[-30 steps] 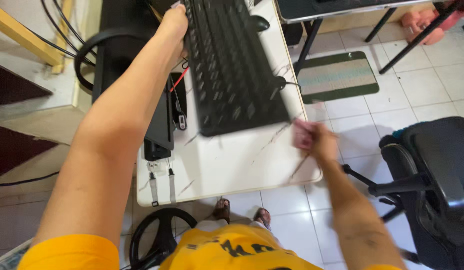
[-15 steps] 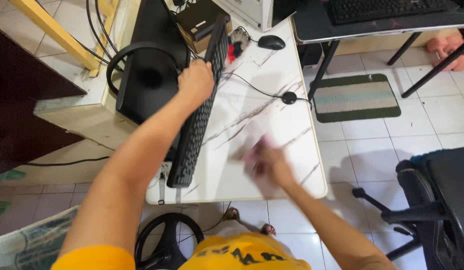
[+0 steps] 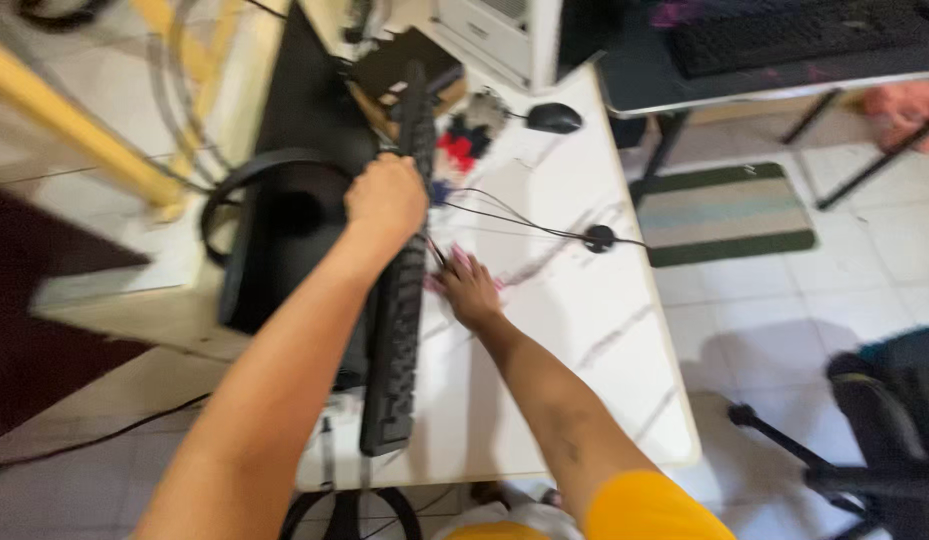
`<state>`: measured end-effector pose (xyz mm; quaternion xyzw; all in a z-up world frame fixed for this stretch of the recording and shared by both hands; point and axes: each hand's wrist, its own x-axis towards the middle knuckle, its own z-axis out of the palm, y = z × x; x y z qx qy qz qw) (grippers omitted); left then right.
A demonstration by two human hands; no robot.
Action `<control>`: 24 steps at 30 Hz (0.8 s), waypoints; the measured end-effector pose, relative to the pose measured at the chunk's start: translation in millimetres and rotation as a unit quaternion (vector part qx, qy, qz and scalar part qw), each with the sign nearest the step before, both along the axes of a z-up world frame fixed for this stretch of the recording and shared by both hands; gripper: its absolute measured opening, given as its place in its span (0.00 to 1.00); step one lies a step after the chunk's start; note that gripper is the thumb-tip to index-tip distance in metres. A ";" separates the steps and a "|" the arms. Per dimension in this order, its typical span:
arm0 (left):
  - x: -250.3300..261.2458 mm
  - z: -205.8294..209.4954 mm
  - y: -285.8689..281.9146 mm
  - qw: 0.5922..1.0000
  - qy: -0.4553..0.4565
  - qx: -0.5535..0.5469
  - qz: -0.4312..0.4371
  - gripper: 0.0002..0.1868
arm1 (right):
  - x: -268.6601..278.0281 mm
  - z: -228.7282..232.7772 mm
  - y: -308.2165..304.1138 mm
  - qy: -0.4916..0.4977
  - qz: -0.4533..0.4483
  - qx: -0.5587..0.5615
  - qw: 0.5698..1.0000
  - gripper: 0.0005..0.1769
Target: The person cleans a computer desk setup using a duster, cloth, and spoon. They dust the desk surface, wipe the monitor, and then use a spoon to scrape debris from between the keyboard keys before wiping the keyboard with a cloth.
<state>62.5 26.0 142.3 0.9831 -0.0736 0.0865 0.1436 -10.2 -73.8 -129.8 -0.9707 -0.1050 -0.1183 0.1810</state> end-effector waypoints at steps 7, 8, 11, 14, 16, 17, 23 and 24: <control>-17.2 -5.7 -13.0 0.999 0.019 -0.035 -0.017 0.23 | -56.7 12.1 -81.2 -0.091 0.024 0.077 0.993 0.27; -19.8 -8.0 -16.4 0.999 0.030 -0.037 -0.021 0.23 | -85.5 17.3 -101.2 -0.092 0.018 0.072 0.993 0.27; -21.3 -15.3 -15.5 0.997 0.061 -0.040 -0.019 0.24 | -167.3 38.9 -155.0 -0.085 -0.046 0.080 0.992 0.23; -12.3 -37.6 -12.3 0.993 0.101 -0.059 -0.019 0.26 | -219.7 60.3 -218.2 -0.079 -0.158 0.117 0.977 0.19; -8.0 -64.4 -6.3 0.988 0.142 -0.063 -0.020 0.27 | -227.5 67.9 -259.1 -0.077 -0.208 0.015 0.975 0.20; -7.0 -81.3 -4.3 0.987 0.136 -0.070 -0.047 0.28 | -229.9 68.2 -275.8 -0.044 -0.247 0.167 0.953 0.19; -29.8 -170.0 -0.2 0.968 0.169 -0.142 -0.116 0.29 | -185.1 67.1 -329.8 -0.007 -0.264 0.482 0.836 0.14; -37.5 -179.1 -3.5 0.963 0.178 -0.168 -0.111 0.29 | -176.2 67.9 -332.2 0.022 -0.259 0.489 0.833 0.14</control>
